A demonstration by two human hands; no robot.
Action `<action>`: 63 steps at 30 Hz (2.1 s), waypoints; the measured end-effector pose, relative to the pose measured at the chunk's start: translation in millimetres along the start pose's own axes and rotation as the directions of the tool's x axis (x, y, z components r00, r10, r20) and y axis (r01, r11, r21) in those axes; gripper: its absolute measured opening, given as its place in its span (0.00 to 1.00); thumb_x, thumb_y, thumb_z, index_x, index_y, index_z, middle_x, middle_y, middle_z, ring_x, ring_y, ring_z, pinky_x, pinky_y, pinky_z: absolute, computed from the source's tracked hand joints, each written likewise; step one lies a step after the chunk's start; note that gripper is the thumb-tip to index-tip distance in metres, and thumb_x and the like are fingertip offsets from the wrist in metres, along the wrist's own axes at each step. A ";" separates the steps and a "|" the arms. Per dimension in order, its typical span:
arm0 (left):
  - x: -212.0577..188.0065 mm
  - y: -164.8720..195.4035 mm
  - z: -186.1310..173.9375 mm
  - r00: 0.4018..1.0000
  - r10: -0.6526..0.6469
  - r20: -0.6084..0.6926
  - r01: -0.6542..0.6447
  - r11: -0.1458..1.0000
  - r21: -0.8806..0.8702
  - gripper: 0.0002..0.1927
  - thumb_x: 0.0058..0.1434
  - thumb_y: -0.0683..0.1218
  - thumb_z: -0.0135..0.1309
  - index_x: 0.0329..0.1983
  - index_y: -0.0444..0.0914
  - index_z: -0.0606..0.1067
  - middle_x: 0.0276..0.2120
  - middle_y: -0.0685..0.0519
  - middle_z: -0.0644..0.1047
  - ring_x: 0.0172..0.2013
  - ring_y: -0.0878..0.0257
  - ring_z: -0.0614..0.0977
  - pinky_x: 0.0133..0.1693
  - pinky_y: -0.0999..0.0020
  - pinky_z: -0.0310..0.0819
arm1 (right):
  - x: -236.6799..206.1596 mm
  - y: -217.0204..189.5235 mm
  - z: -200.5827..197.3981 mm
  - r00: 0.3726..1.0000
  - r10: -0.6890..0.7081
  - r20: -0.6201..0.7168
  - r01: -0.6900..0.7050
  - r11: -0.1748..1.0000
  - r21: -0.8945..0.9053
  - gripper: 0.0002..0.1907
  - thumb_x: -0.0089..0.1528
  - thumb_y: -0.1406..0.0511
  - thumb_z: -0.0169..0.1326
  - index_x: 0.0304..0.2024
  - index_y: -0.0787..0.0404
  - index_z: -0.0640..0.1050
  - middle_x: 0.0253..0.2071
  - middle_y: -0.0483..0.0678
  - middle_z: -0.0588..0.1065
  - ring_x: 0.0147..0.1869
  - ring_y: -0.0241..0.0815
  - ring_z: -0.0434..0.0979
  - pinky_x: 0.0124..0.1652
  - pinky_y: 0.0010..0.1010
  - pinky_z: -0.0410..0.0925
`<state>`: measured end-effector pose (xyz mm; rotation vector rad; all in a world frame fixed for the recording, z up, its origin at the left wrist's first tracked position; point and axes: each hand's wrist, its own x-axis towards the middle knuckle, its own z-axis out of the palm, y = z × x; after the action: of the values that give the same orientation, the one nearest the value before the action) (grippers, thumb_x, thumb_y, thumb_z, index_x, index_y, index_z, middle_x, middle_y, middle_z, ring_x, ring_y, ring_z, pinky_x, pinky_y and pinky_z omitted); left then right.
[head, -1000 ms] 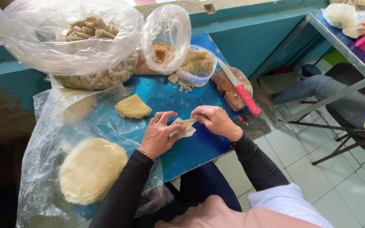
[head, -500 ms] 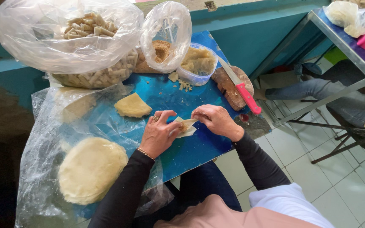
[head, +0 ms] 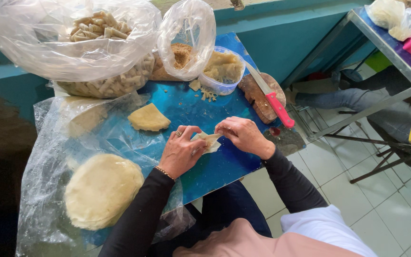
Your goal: The person pinches pieces from a sheet of dough and flattens them on the table, spoons filling from a plastic bag onto a dough piece, folds the dough over the filling and presses the edges to seal, then places the finished stuffed pastry into a large plastic bag holding finished pieces. A knife rests on a cutting board beside the work area.
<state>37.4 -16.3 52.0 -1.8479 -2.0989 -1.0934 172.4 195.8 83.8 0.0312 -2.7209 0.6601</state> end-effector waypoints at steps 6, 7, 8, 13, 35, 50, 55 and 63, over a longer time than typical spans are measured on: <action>-0.8 -2.3 -1.2 1.000 -0.005 -0.019 0.006 0.999 0.032 0.10 0.51 0.46 0.65 0.37 0.44 0.80 0.49 0.53 0.74 0.49 0.53 0.74 0.46 0.57 0.68 | -0.3 0.8 -3.1 1.000 0.014 -0.007 -0.014 1.000 -0.018 0.06 0.63 0.67 0.57 0.42 0.58 0.81 0.39 0.47 0.80 0.44 0.50 0.80 0.41 0.37 0.72; -0.9 -2.1 -1.1 1.000 -0.010 -0.009 0.010 0.999 0.040 0.09 0.51 0.47 0.65 0.35 0.44 0.79 0.49 0.53 0.74 0.50 0.53 0.74 0.46 0.57 0.68 | -0.7 0.7 -3.1 1.000 0.019 -0.004 -0.019 1.000 -0.018 0.06 0.63 0.67 0.57 0.42 0.58 0.81 0.39 0.47 0.80 0.44 0.50 0.80 0.41 0.37 0.72; -0.6 -2.2 -1.4 1.000 -0.015 0.000 0.015 0.999 0.049 0.08 0.51 0.47 0.65 0.34 0.44 0.79 0.49 0.54 0.74 0.50 0.53 0.74 0.46 0.57 0.68 | -0.8 0.8 -3.5 1.000 0.021 -0.002 -0.021 1.000 -0.018 0.05 0.63 0.67 0.57 0.42 0.58 0.81 0.39 0.47 0.80 0.44 0.50 0.80 0.41 0.38 0.72; -2.7 -5.7 -9.5 0.998 -0.045 -0.049 0.048 0.998 0.046 0.09 0.51 0.48 0.64 0.35 0.45 0.79 0.49 0.54 0.74 0.51 0.52 0.74 0.48 0.56 0.68 | 1.7 4.3 -10.7 0.998 0.069 0.002 -0.069 0.994 0.082 0.05 0.64 0.68 0.56 0.42 0.58 0.81 0.38 0.47 0.80 0.41 0.44 0.81 0.40 0.33 0.72; -5.7 -7.3 -14.1 0.999 -0.052 -0.004 0.052 0.999 0.003 0.16 0.50 0.50 0.63 0.42 0.44 0.81 0.49 0.50 0.75 0.51 0.51 0.74 0.47 0.55 0.67 | 225.6 53.2 15.1 0.874 -0.326 -0.361 0.012 0.755 -0.655 0.09 0.63 0.63 0.57 0.45 0.57 0.81 0.47 0.51 0.76 0.51 0.48 0.75 0.42 0.39 0.69; -16.3 -11.7 0.5 0.935 -0.355 -0.005 0.353 0.931 0.091 0.06 0.53 0.45 0.61 0.29 0.42 0.74 0.34 0.51 0.74 0.42 0.50 0.77 0.42 0.52 0.69 | -25.9 -54.3 38.3 0.907 0.349 -0.234 -0.353 0.935 0.025 0.06 0.59 0.61 0.62 0.34 0.56 0.81 0.36 0.45 0.76 0.32 0.43 0.79 0.34 0.33 0.71; -15.2 -12.1 2.8 0.948 -0.317 -0.037 0.317 0.948 -0.026 0.06 0.56 0.44 0.59 0.30 0.40 0.72 0.31 0.51 0.77 0.37 0.50 0.78 0.39 0.52 0.70 | -22.5 -51.0 39.3 0.858 0.492 -0.145 -0.462 0.864 0.200 0.09 0.59 0.61 0.64 0.39 0.58 0.80 0.33 0.45 0.79 0.30 0.38 0.79 0.33 0.28 0.71; -7.6 -0.7 -0.8 0.962 -0.269 -0.044 0.253 0.942 -0.220 0.07 0.58 0.41 0.58 0.37 0.38 0.71 0.32 0.50 0.79 0.36 0.50 0.80 0.38 0.56 0.73 | -31.3 -67.6 44.6 0.894 0.362 -0.266 -0.287 0.915 0.283 0.16 0.60 0.66 0.62 0.49 0.60 0.77 0.40 0.45 0.83 0.40 0.38 0.84 0.37 0.29 0.72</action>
<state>38.3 -22.9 48.1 -1.6108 -2.3126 -1.4764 194.3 113.7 66.0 -0.4485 -2.3441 0.9902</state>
